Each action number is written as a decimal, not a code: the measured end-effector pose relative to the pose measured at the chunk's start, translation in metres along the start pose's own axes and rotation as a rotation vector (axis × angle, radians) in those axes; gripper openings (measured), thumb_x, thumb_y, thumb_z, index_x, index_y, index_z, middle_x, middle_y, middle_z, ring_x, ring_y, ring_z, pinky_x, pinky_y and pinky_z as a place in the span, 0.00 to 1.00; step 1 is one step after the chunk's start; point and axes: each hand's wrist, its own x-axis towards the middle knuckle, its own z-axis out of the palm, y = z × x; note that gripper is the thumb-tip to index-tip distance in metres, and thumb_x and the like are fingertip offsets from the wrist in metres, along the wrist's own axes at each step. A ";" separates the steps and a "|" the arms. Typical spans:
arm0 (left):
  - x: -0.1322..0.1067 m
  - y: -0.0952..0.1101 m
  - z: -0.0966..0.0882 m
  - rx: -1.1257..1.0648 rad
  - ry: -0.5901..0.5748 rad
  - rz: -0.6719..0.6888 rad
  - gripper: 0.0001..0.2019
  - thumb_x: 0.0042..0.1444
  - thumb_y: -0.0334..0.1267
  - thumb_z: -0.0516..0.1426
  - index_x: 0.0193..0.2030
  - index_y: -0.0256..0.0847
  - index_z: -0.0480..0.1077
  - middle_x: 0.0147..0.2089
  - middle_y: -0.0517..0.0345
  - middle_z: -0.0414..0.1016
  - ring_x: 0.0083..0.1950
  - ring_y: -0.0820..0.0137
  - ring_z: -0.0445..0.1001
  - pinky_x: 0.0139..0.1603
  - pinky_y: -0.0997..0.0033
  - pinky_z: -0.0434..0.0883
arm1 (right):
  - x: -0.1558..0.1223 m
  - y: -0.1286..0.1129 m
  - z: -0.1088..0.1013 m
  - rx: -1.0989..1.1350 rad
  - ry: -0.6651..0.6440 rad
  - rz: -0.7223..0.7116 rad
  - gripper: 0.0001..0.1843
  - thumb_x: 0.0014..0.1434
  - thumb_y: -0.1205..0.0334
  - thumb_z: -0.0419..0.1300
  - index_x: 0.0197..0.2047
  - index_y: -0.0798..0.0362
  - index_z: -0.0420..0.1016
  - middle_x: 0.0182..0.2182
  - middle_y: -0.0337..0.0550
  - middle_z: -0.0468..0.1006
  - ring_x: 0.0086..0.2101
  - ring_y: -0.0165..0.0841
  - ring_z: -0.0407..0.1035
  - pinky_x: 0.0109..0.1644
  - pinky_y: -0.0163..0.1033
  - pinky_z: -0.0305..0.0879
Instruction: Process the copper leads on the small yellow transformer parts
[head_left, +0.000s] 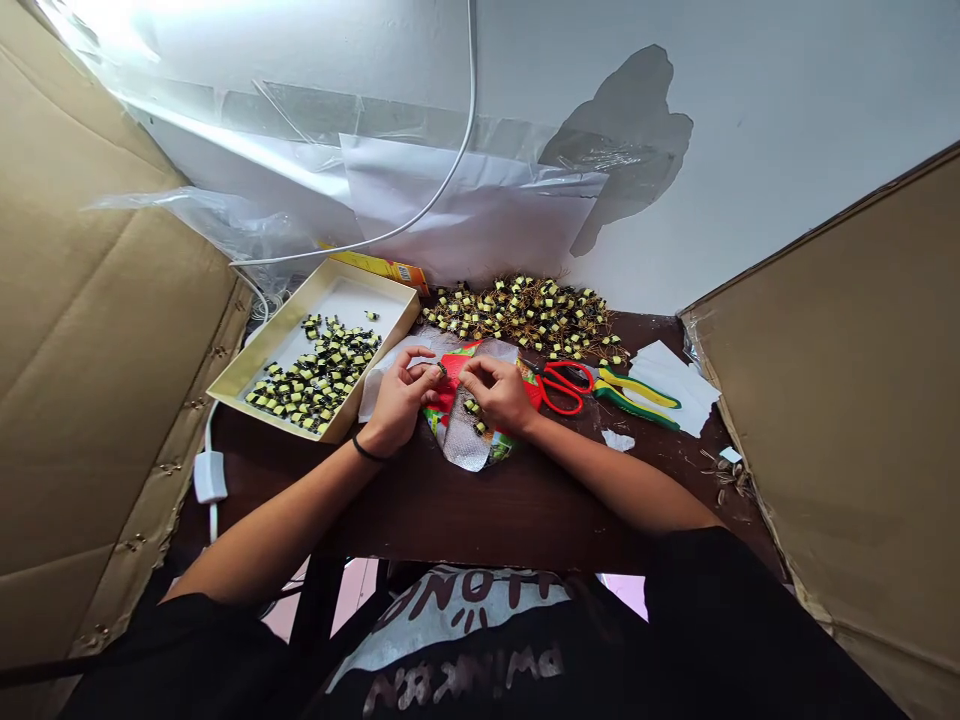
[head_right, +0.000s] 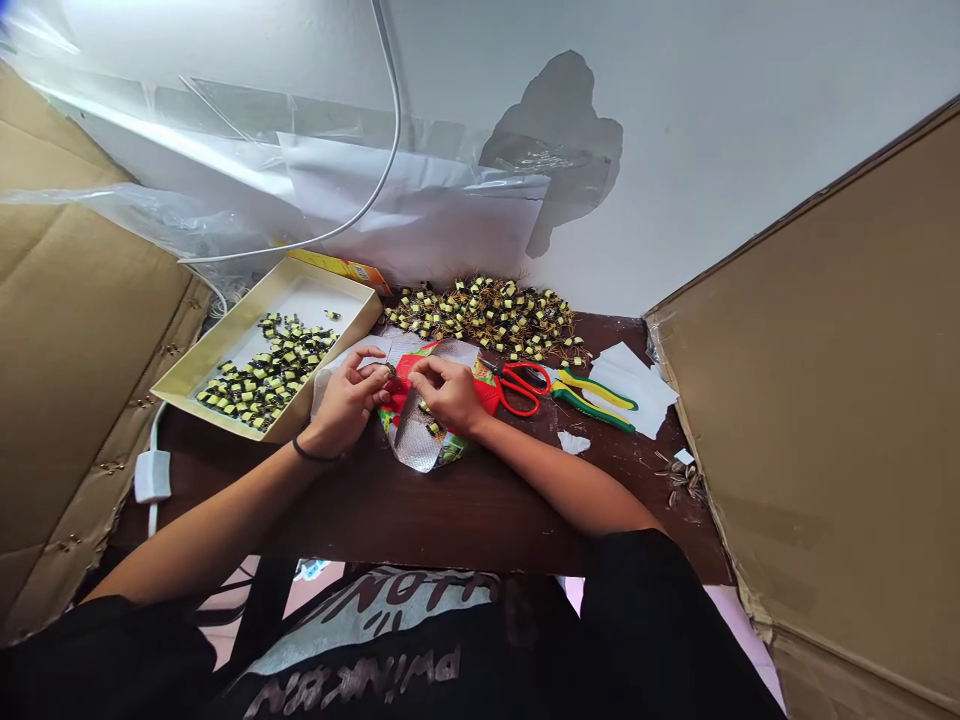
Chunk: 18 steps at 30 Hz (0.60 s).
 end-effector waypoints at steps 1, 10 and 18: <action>0.000 0.001 0.000 -0.008 0.022 0.012 0.24 0.39 0.41 0.67 0.40 0.41 0.61 0.24 0.68 0.70 0.25 0.75 0.73 0.22 0.81 0.68 | 0.000 0.001 0.000 0.011 0.000 0.018 0.12 0.55 0.53 0.57 0.27 0.52 0.69 0.21 0.35 0.65 0.22 0.27 0.56 0.27 0.35 0.52; -0.004 0.002 0.002 0.057 0.017 0.035 0.23 0.41 0.42 0.66 0.43 0.40 0.64 0.24 0.67 0.70 0.24 0.75 0.71 0.23 0.79 0.68 | -0.007 -0.004 -0.005 -0.124 0.140 -0.088 0.14 0.60 0.49 0.55 0.31 0.51 0.68 0.22 0.35 0.63 0.24 0.29 0.58 0.31 0.36 0.58; -0.009 -0.003 0.004 -0.010 -0.027 -0.070 0.24 0.40 0.40 0.67 0.46 0.39 0.67 0.29 0.62 0.77 0.26 0.74 0.74 0.28 0.75 0.73 | -0.007 0.003 -0.001 -0.458 0.126 -0.465 0.13 0.59 0.54 0.60 0.45 0.50 0.68 0.39 0.46 0.72 0.41 0.39 0.64 0.47 0.46 0.62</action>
